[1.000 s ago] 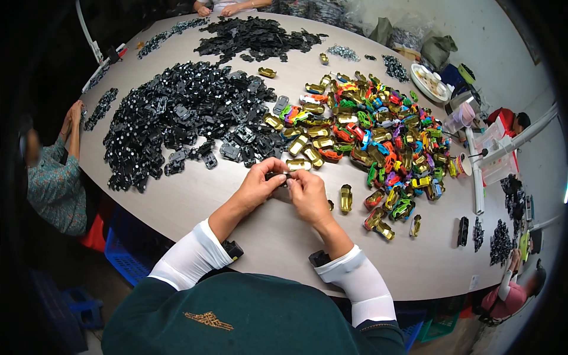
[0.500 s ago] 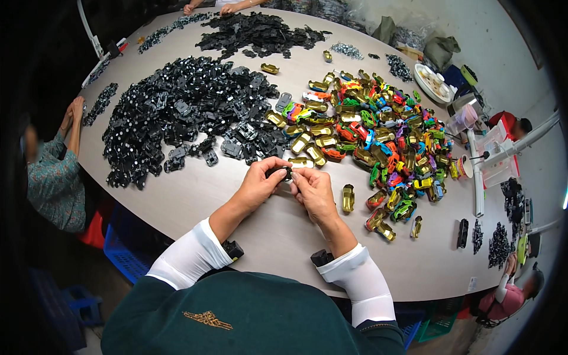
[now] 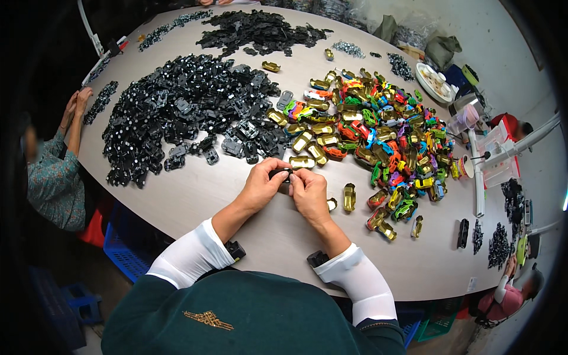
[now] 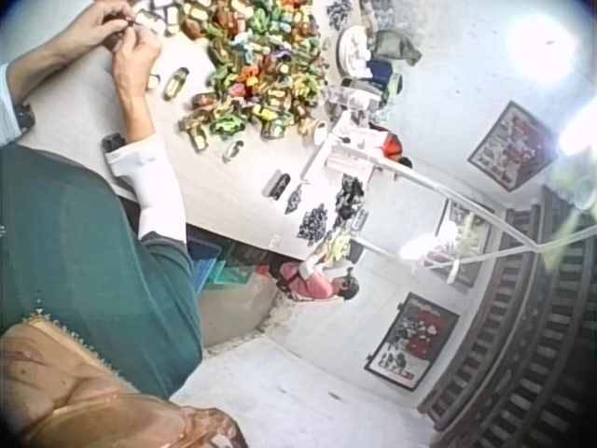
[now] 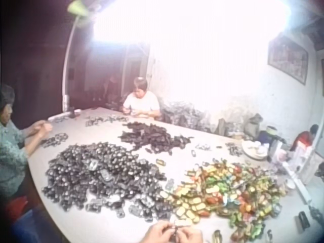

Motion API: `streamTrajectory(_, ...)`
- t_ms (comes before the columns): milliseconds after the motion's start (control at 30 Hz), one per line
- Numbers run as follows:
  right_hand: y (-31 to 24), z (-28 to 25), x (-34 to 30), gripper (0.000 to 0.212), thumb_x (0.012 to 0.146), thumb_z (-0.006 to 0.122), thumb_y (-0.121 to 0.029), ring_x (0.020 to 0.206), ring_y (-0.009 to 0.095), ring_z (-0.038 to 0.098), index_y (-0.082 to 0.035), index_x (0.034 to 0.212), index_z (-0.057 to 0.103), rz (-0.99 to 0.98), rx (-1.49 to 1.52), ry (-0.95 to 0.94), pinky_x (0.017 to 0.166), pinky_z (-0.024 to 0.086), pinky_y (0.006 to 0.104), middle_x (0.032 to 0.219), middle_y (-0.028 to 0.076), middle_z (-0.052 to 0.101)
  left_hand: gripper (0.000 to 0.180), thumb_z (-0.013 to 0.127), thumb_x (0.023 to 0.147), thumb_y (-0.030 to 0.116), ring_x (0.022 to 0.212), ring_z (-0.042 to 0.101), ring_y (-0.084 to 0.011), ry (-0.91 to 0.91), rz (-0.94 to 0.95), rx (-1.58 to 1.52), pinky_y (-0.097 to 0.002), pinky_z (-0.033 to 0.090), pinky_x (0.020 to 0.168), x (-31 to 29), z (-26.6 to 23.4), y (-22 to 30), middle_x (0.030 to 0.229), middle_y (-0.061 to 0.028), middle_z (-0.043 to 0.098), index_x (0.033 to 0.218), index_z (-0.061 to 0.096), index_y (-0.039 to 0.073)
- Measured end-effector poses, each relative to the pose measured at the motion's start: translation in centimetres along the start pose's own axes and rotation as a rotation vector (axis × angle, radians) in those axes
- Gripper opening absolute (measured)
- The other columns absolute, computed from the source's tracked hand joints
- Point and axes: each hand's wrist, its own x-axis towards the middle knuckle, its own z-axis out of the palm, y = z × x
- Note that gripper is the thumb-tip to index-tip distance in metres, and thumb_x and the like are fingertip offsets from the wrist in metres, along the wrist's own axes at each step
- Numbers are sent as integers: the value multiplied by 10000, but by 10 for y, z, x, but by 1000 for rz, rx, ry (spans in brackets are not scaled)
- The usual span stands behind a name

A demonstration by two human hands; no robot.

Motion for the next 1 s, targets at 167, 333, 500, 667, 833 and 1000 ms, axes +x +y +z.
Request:
streamTrajectory(167,-20,-11,-1,126,936,553,-109,456,25,438,-21,901,635,263,356,-72,371,292,179,596,-10,558,293,621,844,37,742,576,-97,-94,-161,-290,-221,477,647,0,-6,7,950,-70,598,1126,553,-5)
streamTrajectory(333,-32,-20,1,116,942,552,-129,435,26,438,-29,950,609,317,396,-76,352,298,174,623,-6,576,315,649,829,3,639,570,-73,-103,-272,-493,-196,476,558,4,-9,14,911,-70,575,1102,492,2)
streamTrajectory(500,-29,-17,1,116,942,553,-130,433,27,445,-27,933,606,250,331,-98,351,302,174,621,-13,575,327,726,776,-5,589,590,-85,-15,-298,-633,-187,478,512,9,-13,8,796,-62,646,1025,515,9)
streamTrajectory(667,-34,-18,1,120,942,553,-130,437,29,444,-20,961,598,259,344,-86,344,296,174,634,-5,579,269,719,785,-7,599,602,-96,1,-295,-696,-195,497,524,10,-11,3,829,-77,652,983,538,6)
streamTrajectory(833,-34,-16,0,134,943,555,-132,439,30,439,-13,995,590,273,423,-54,343,293,170,644,0,580,257,711,794,-10,626,621,-116,12,-274,-712,-210,525,554,7,-8,6,847,-93,653,977,530,-1)
streamTrajectory(1000,-29,-15,1,137,942,559,-125,436,29,430,-7,1004,592,243,520,-35,343,294,167,643,3,577,261,700,803,-19,657,642,-142,41,-255,-788,-233,559,600,5,-1,4,863,-113,645,978,506,-11)
